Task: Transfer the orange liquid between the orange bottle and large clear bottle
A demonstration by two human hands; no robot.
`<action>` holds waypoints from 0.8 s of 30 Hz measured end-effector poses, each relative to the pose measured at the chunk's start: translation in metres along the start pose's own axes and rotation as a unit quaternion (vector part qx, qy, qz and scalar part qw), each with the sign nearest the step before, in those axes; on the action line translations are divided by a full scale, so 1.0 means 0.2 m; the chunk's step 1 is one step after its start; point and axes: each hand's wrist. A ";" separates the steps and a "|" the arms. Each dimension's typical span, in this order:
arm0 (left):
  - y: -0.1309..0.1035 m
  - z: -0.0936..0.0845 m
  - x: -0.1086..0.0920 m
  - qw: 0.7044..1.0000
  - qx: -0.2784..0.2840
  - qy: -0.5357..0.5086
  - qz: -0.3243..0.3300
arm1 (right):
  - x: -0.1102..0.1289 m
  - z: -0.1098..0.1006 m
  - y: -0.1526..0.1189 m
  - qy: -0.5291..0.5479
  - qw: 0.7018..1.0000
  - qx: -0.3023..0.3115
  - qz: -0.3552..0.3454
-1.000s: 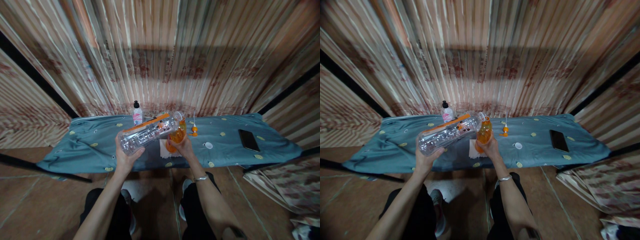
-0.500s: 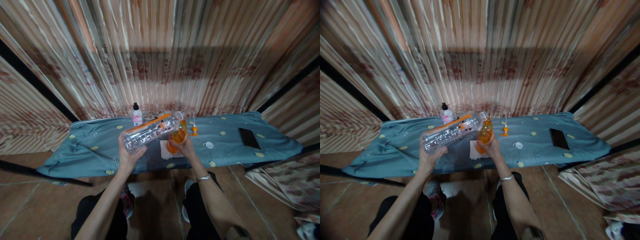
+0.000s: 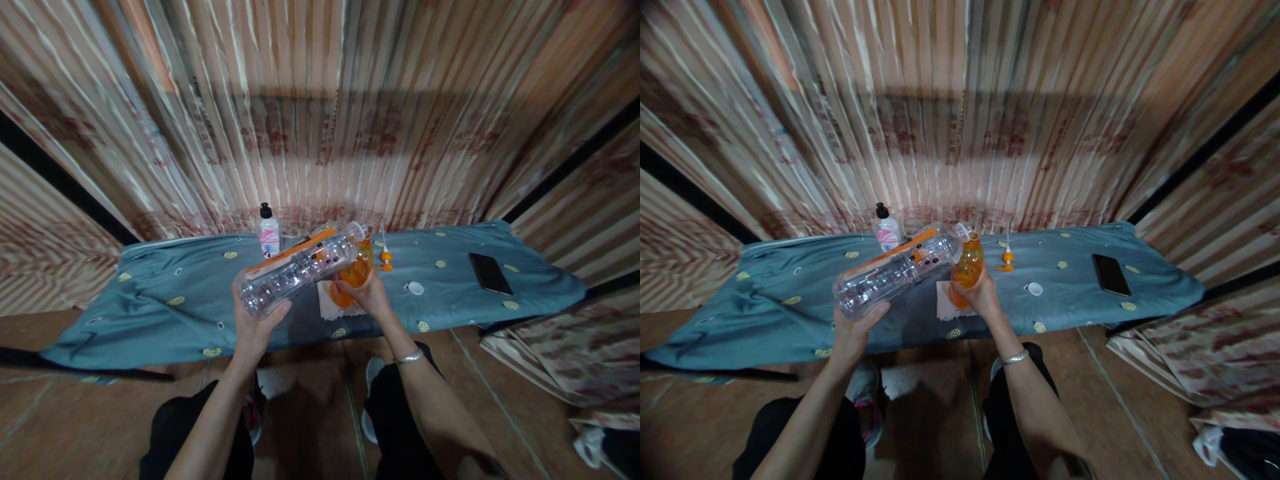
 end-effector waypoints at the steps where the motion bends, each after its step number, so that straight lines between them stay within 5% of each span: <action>1: 0.00 0.00 0.00 1.000 -0.001 -0.004 -0.006 | 0.00 0.00 0.00 -0.003 1.000 -0.001 0.000; 24: -0.03 -0.02 0.02 0.998 -0.047 -0.034 -0.013 | -0.03 0.01 -0.01 -0.015 1.000 0.000 -0.003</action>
Point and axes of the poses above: each hand's wrist, its own y-axis towards the middle knuckle, its own z-axis out of the palm, x = y × z, and after that the axes turned 8 degrees about y, right-handed
